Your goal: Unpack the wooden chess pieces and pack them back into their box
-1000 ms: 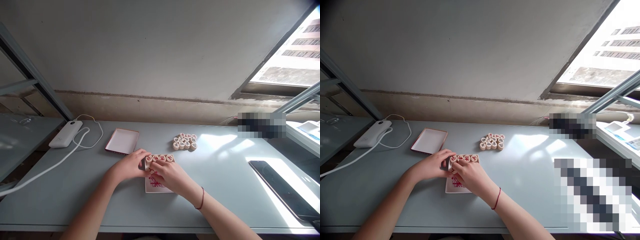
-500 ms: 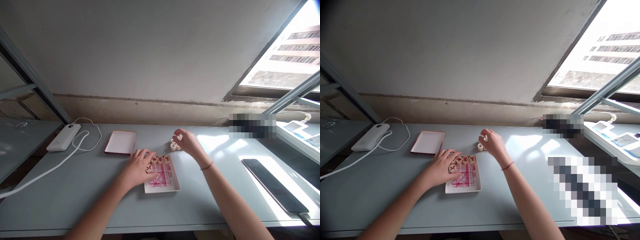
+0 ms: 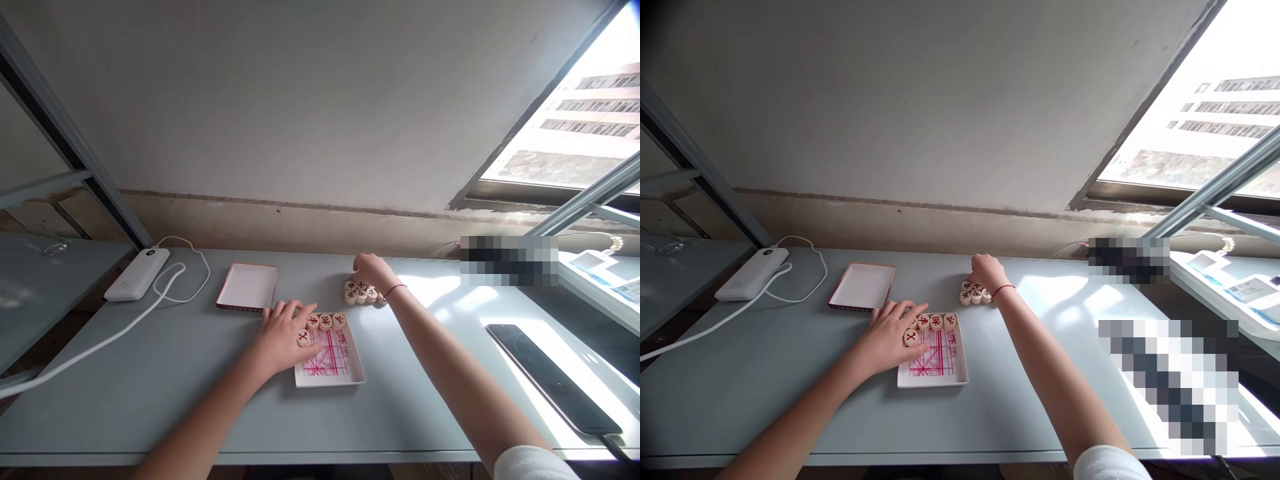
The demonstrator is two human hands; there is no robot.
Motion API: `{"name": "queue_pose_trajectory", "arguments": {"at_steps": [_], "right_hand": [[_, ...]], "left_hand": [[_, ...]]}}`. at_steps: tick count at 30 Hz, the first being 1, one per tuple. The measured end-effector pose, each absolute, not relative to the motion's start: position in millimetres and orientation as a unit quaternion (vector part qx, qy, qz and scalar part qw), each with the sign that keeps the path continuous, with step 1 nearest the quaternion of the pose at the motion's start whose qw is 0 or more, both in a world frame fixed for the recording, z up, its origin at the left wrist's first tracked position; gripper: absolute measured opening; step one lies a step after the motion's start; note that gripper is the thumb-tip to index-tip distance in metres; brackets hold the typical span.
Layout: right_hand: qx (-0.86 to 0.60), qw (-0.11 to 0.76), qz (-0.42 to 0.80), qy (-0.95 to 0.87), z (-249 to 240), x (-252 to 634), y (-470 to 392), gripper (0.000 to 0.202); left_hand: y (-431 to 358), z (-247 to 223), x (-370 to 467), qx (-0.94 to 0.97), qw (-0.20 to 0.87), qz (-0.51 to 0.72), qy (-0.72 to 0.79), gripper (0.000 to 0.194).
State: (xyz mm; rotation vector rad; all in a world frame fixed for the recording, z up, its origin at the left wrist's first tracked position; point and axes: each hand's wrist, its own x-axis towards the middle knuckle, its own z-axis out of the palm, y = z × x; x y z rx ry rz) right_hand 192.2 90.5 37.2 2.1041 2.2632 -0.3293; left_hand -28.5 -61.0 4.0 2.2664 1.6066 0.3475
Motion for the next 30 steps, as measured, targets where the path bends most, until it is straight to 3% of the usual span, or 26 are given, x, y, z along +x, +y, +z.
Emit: {"name": "queue_pose_trajectory", "arguments": {"at_steps": [5,9,13,16,18,23,30], "right_hand": [[0.636,-0.08,-0.158,0.751,54.3,180.2,49.2,0.028],[0.468,-0.206,-0.421,0.749,52.3,165.0,-7.1,0.026],[0.427,-0.294,-0.485,0.704,35.2,154.9,-33.8,0.021],[0.399,-0.314,-0.522,0.686,24.6,156.1,-33.4,0.024],[0.394,-0.32,-0.522,0.685,21.5,161.5,-29.5,0.025],[0.484,-0.363,-0.415,0.679,18.6,182.5,-16.8,0.026],[0.449,-0.345,-0.382,0.73,22.1,193.3,-17.0,0.018]], "left_hand": [[-54.9,3.8,-31.2,0.791,0.134,0.229,0.552,0.054],[-53.3,1.0,-30.8,0.798,0.124,0.317,0.498,0.045],[-55.5,-0.3,-26.8,0.817,0.13,0.339,0.449,0.035],[-57.2,2.0,-24.9,0.821,0.138,0.331,0.445,0.039],[-58.0,5.8,-25.6,0.821,0.142,0.32,0.452,0.036],[-58.0,13.3,-29.7,0.849,0.14,0.292,0.418,0.009],[-54.2,2.6,-29.4,0.875,0.141,0.212,0.411,0.011]]}}
